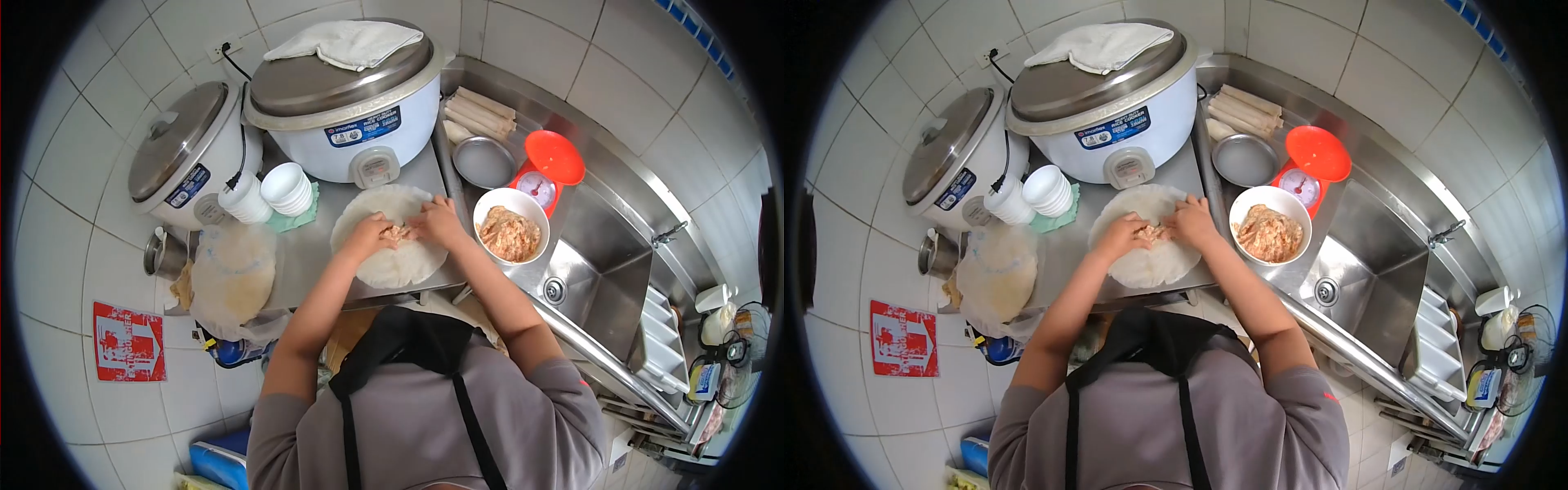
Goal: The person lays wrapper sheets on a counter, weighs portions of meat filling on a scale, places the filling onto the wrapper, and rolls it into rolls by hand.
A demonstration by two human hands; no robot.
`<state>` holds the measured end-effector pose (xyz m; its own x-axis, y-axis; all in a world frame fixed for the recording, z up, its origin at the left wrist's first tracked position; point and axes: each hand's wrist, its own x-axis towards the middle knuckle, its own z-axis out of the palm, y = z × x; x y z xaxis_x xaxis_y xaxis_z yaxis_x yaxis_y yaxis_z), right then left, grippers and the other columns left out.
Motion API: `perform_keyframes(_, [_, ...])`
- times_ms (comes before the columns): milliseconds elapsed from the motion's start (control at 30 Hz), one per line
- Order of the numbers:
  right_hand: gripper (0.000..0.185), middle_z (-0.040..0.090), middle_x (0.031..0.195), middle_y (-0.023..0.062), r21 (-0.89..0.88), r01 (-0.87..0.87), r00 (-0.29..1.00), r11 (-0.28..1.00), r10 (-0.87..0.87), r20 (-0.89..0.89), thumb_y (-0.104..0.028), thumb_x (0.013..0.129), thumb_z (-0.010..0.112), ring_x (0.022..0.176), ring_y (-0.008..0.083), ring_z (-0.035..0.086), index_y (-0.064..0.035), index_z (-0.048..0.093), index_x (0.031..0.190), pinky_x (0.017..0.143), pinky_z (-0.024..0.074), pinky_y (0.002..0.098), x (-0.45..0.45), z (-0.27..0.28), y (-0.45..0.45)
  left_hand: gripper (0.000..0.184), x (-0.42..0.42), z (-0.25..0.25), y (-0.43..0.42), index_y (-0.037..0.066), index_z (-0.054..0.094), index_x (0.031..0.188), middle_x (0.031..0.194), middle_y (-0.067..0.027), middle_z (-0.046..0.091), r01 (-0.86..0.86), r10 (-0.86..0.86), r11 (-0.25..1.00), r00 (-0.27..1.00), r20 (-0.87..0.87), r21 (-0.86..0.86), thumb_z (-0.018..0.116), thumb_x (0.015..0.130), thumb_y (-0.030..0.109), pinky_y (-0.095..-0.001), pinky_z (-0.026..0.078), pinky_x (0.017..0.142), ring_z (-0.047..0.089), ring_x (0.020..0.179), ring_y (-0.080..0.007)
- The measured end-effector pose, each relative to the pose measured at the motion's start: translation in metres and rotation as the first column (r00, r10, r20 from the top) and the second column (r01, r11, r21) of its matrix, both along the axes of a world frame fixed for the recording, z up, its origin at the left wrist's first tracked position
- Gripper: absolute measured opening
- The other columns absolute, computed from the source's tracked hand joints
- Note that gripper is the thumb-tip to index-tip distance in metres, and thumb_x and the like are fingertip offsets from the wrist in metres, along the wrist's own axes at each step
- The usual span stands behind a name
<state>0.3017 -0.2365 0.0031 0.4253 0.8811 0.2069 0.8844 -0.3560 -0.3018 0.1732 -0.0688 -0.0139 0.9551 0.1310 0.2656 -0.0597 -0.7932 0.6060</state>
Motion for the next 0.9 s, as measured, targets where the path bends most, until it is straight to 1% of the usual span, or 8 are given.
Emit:
perform_keyframes(67, [0.025, 0.057, 0.081, -0.0044, 0.067, -0.050, 0.998, 0.996, 0.046, 0.052, -0.036, 0.063, 0.072, 0.092, 0.0197, 0.045, -0.0233, 0.072, 0.085, 0.084, 0.0291, 0.0413, -0.007, -0.018, 0.014, 0.040, -0.003, 0.003, 0.007, 0.006, 0.067, 0.094, 0.082, -0.0095, 0.058, 0.011, -0.004, 0.999, 0.986, -0.164, 0.041, 0.079, 0.061, 0.026, -0.0358, 0.045, 0.072, 0.057, 0.080, -0.0270])
perform_keyframes(167, [0.019, 0.058, 0.081, -0.0047, 0.028, -0.067, 0.993, 0.997, 0.064, 0.099, -0.036, 0.064, 0.071, 0.093, 0.0195, 0.046, -0.0218, 0.071, 0.077, 0.085, 0.0295, 0.0420, -0.016, -0.022, 0.028, 0.043, -0.005, 0.001, 0.014, 0.003, 0.066, 0.094, 0.083, -0.0096, 0.057, 0.026, -0.013, 0.997, 0.988, -0.154, 0.079, 0.079, 0.060, 0.026, -0.0362, 0.045, 0.072, 0.057, 0.081, -0.0270])
perform_keyframes(267, [0.017, 0.059, 0.081, -0.0041, -0.065, -0.009, 1.000, 0.998, 0.010, 0.015, -0.035, 0.065, 0.070, 0.095, 0.0198, 0.046, -0.0214, 0.071, 0.075, 0.088, 0.0292, 0.0445, -0.022, -0.001, 0.028, 0.039, -0.019, 0.006, 0.016, 0.002, 0.066, 0.088, 0.079, -0.0083, 0.056, -0.018, 0.004, 0.994, 0.991, 0.134, 0.105, 0.080, 0.059, 0.024, -0.0369, 0.045, 0.070, 0.056, 0.079, -0.0271])
perform_keyframes(467, [0.022, 0.060, 0.083, -0.0037, -0.032, -0.073, 0.989, 0.997, 0.076, 0.123, -0.038, 0.064, 0.071, 0.097, 0.0207, 0.047, -0.0253, 0.072, 0.082, 0.093, 0.0272, 0.0503, -0.035, -0.031, 0.060, 0.041, -0.025, -0.014, 0.042, 0.003, 0.065, 0.089, 0.083, -0.0079, 0.058, 0.041, -0.031, 0.997, 0.991, -0.131, 0.073, 0.082, 0.056, 0.023, -0.0364, 0.044, 0.072, 0.056, 0.083, -0.0269])
perform_keyframes(567, [0.022, 0.060, 0.085, -0.0031, -0.058, -0.034, 0.998, 0.998, 0.036, 0.042, -0.037, 0.065, 0.070, 0.099, 0.0205, 0.047, -0.0259, 0.072, 0.084, 0.095, 0.0269, 0.0502, -0.044, -0.009, 0.054, 0.038, -0.034, 0.004, 0.039, 0.003, 0.065, 0.086, 0.079, -0.0080, 0.057, 0.039, -0.039, 0.999, 0.993, -0.115, -0.010, 0.081, 0.057, 0.022, -0.0361, 0.044, 0.070, 0.055, 0.078, -0.0268])
perform_keyframes(667, [0.024, 0.060, 0.086, -0.0027, 0.005, -0.068, 0.998, 0.998, 0.068, -0.015, -0.038, 0.066, 0.069, 0.100, 0.0208, 0.046, -0.0261, 0.072, 0.087, 0.097, 0.0255, 0.0522, -0.050, -0.006, 0.057, 0.035, -0.039, 0.004, 0.045, 0.003, 0.065, 0.082, 0.074, -0.0073, 0.056, 0.072, -0.073, 0.996, 0.997, 0.023, 0.047, 0.081, 0.057, 0.022, -0.0354, 0.044, 0.066, 0.055, 0.073, -0.0264])
perform_keyframes(767, [0.029, 0.060, 0.089, -0.0026, -0.021, -0.035, 0.995, 0.999, 0.037, 0.096, -0.041, 0.065, 0.071, 0.101, 0.0208, 0.046, -0.0265, 0.072, 0.089, 0.100, 0.0225, 0.0544, -0.055, -0.026, 0.074, 0.037, -0.036, -0.007, 0.058, 0.003, 0.066, 0.087, 0.077, -0.0082, 0.056, 0.031, -0.030, 0.999, 0.986, -0.162, 0.009, 0.081, 0.059, 0.021, -0.0351, 0.044, 0.066, 0.056, 0.073, -0.0266])
perform_keyframes(900, [0.035, 0.059, 0.092, -0.0020, 0.021, -0.037, 0.999, 0.999, 0.037, -0.010, -0.040, 0.061, 0.074, 0.102, 0.0215, 0.046, -0.0251, 0.072, 0.092, 0.102, 0.0192, 0.0553, -0.050, -0.025, 0.067, 0.035, -0.045, 0.013, 0.055, 0.003, 0.066, 0.091, 0.081, -0.0089, 0.058, 0.089, -0.089, 0.996, 0.986, -0.141, -0.001, 0.078, 0.062, 0.018, -0.0346, 0.045, 0.066, 0.056, 0.074, -0.0268])
